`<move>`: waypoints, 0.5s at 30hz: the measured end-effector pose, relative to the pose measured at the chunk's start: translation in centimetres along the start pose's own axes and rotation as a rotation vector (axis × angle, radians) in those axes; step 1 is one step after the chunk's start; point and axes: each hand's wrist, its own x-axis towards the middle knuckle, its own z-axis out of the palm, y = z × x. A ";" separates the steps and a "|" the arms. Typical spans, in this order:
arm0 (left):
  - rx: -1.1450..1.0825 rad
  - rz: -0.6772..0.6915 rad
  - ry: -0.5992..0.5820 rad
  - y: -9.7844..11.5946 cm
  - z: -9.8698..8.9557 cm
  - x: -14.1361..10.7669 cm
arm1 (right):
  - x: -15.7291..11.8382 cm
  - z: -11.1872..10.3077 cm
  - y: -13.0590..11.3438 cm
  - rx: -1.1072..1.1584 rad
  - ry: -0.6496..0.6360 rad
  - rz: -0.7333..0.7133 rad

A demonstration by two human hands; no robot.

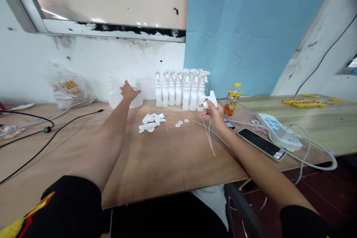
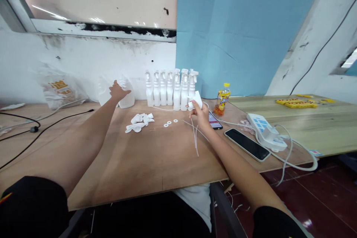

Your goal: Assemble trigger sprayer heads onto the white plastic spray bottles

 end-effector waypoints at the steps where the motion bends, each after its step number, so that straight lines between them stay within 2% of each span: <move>1: 0.029 0.017 0.009 0.1 0.0 -0.5 | 0.0 0.0 0.0 0.022 -0.002 0.021; 4: 0.041 0.036 -0.010 0.6 -0.3 -2.4 | 0.0 0.0 -0.3 0.068 -0.023 0.086; 7: -0.020 0.118 0.008 1.0 -1.5 -5.7 | 0.0 -0.1 -0.7 0.099 -0.044 0.162; 11: -0.093 0.264 0.056 0.6 -5.0 -12.5 | 0.2 -0.5 -0.8 0.184 -0.043 0.246; 15: 0.107 0.529 0.090 -0.4 -8.2 -17.8 | 0.2 -0.7 -0.8 0.234 -0.042 0.290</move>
